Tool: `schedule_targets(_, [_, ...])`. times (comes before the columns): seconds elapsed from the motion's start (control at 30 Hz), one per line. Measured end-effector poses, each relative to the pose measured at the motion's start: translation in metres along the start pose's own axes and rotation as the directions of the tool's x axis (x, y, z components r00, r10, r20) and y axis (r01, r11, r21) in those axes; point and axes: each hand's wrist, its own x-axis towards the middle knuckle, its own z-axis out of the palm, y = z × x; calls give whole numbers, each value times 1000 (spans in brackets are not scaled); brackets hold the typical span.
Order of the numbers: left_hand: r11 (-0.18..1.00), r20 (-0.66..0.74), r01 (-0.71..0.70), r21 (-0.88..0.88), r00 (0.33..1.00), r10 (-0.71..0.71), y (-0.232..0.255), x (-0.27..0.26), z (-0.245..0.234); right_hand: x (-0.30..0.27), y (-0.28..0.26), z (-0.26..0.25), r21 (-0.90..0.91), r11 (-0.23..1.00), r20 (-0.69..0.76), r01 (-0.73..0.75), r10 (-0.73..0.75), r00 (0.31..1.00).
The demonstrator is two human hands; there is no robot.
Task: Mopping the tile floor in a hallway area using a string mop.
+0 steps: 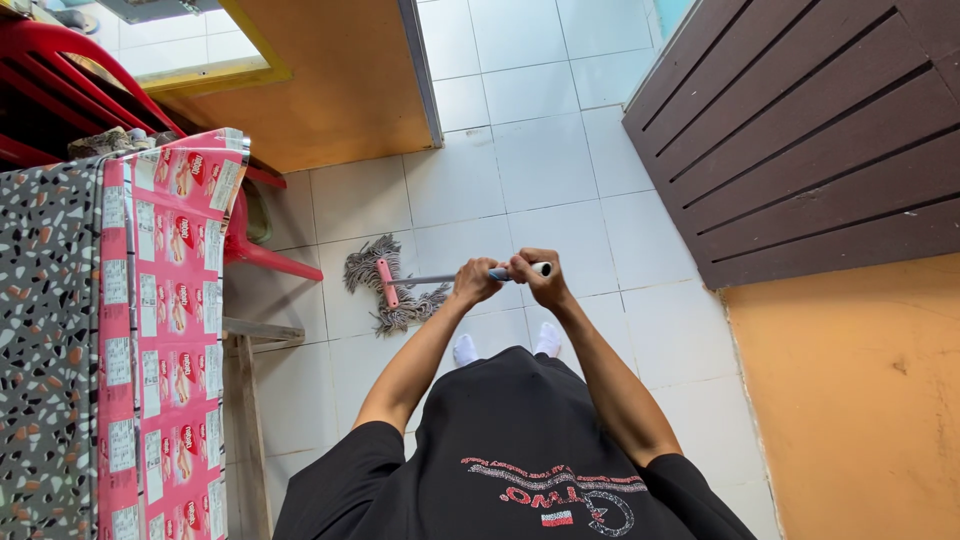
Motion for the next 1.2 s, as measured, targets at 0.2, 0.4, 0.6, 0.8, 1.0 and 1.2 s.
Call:
schedule_targets(0.2, [992, 13, -57, -116, 998, 59, 65, 8, 28, -16, -62, -46, -141, 990, 19, -29, 32, 999])
schedule_targets(0.4, [946, -32, -289, -145, 957, 287, 104, 44, 88, -18, -114, -88, -376, 927, 66, 18, 7, 998])
schedule_targets(0.6, [875, 10, -355, -330, 925, 379, 110, 91, 148, -10, -121, -100, -447, 884, 113, 135, -94, 989])
schedule_targets(0.8, [806, 20, -394, -442, 894, 448, 100, 110, 166, -1, -130, -92, -499, 849, 172, 177, -104, 980])
schedule_targets(1.0, [879, 47, -415, -235, 898, 437, 152, 65, 60, -3, -115, -102, -468, 883, 89, 48, -8, 996])
schedule_targets(1.2, [940, 96, -279, -194, 949, 302, 114, 33, 19, -3, -104, -66, -268, 962, 95, 41, -16, 995])
